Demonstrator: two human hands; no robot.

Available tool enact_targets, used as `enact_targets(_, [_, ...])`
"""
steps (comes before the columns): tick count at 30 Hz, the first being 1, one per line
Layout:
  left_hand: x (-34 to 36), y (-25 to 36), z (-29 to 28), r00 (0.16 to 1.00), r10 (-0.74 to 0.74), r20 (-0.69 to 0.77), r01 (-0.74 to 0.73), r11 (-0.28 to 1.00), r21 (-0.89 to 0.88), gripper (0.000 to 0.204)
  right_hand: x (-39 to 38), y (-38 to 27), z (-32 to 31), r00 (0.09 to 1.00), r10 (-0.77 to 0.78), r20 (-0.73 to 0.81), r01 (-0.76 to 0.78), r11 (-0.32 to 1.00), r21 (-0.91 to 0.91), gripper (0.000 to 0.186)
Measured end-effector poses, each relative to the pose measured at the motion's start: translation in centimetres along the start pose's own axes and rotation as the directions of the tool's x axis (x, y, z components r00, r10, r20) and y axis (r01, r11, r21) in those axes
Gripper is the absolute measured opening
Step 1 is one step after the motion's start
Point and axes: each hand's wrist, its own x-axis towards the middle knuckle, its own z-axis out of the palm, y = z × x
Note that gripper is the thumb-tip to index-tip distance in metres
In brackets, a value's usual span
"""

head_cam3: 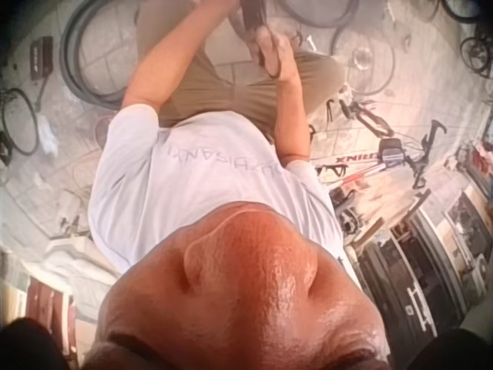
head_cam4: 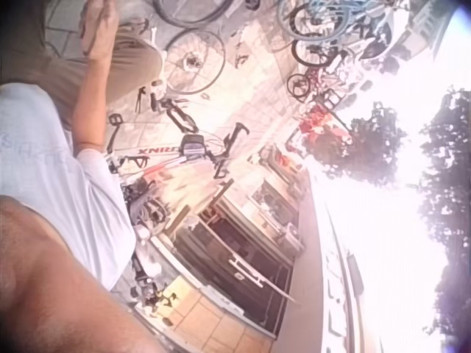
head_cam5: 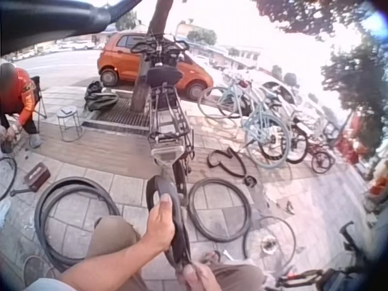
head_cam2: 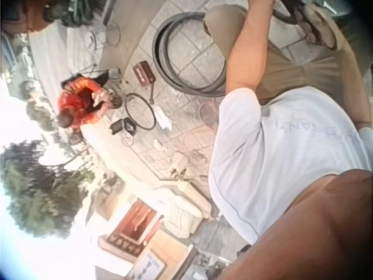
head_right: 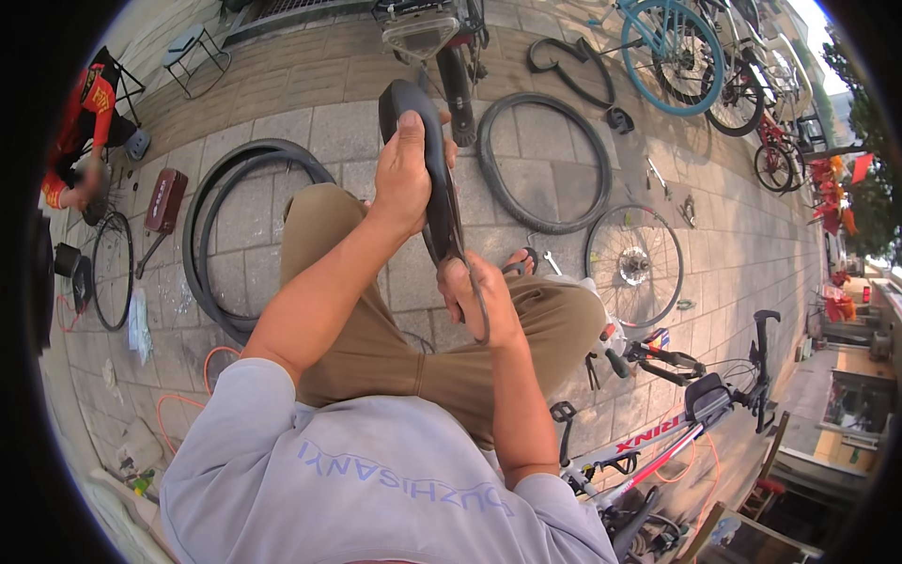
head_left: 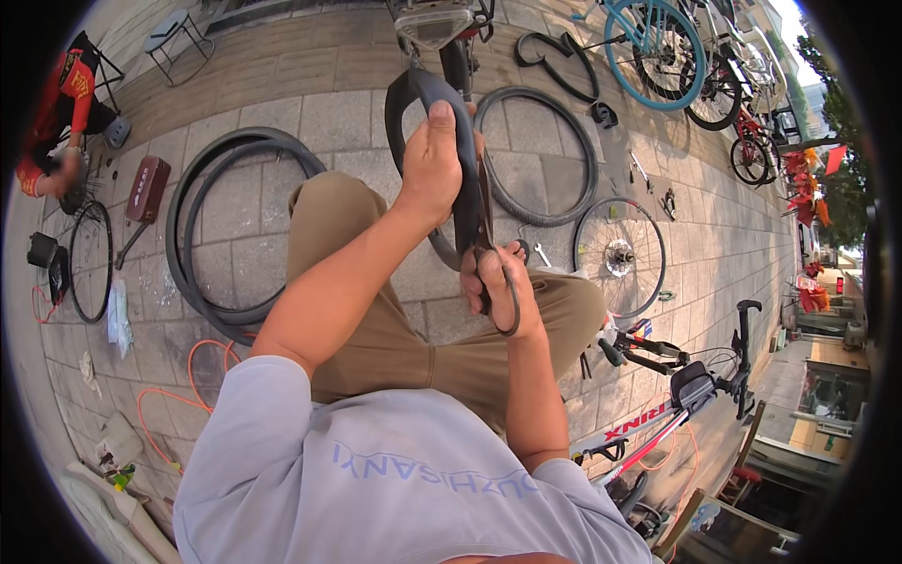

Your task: The person sits on the ground and repeatedly rubs a small section of a bicycle inner tube with a sanding tool. The person holds the tube with both hands and works on the same spot for the duration of the clip.

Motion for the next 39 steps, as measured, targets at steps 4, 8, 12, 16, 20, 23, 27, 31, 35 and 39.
enact_targets(4, [0.2,-0.1,-0.4,1.000,0.018,0.001,-0.018,1.000,0.008,0.069,-0.1,0.0,0.4,1.000,0.007,-0.020,-0.007,1.000,-0.017,0.065])
enact_targets(8, [0.0,-0.4,-0.2,1.000,0.015,0.001,-0.015,1.000,-0.016,0.070,-0.6,-0.7,0.4,0.999,0.025,-0.042,-0.028,0.997,-0.071,0.061])
enact_targets(12, [-0.3,0.1,0.4,1.000,-0.015,0.018,0.015,1.000,-0.021,0.072,-0.8,-0.8,-0.3,1.000,0.005,-0.027,-0.009,0.990,-0.142,0.061])
enact_targets(16, [-0.5,-0.2,0.5,0.998,-0.022,0.053,0.021,1.000,0.017,0.073,-0.1,-1.0,-0.6,1.000,0.005,0.022,-0.003,0.998,-0.066,0.067])
enact_targets(20, [-0.5,-0.3,0.5,0.998,-0.020,0.065,0.018,0.999,0.029,0.073,0.3,-1.0,-0.6,0.999,0.004,0.035,-0.003,1.000,-0.020,0.074])
enact_targets(23, [-0.5,-0.3,0.6,0.999,0.004,0.045,-0.007,0.998,0.063,0.071,0.5,-0.8,-0.6,1.000,-0.013,0.028,0.013,1.000,-0.002,0.074])
enact_targets(27, [-0.6,-0.3,0.7,1.000,-0.004,0.026,0.002,0.999,0.049,0.068,0.4,-0.5,-0.5,1.000,0.007,0.008,-0.007,1.000,0.031,0.072])
enact_targets(31, [-0.6,-0.7,0.7,1.000,0.022,0.003,-0.022,0.998,0.062,0.067,0.5,-0.3,-0.3,1.000,0.007,-0.002,-0.007,0.999,0.051,0.071])
enact_targets(35, [-0.6,-0.6,0.7,1.000,0.022,0.004,-0.022,0.997,0.073,0.067,0.4,-0.6,-0.2,1.000,0.011,-0.015,-0.011,0.999,0.030,0.070])
enact_targets(39, [-0.7,-0.5,0.7,1.000,0.021,0.009,-0.021,0.997,0.073,0.068,0.3,-0.3,-0.5,1.000,0.014,0.023,-0.015,0.999,0.043,0.069])
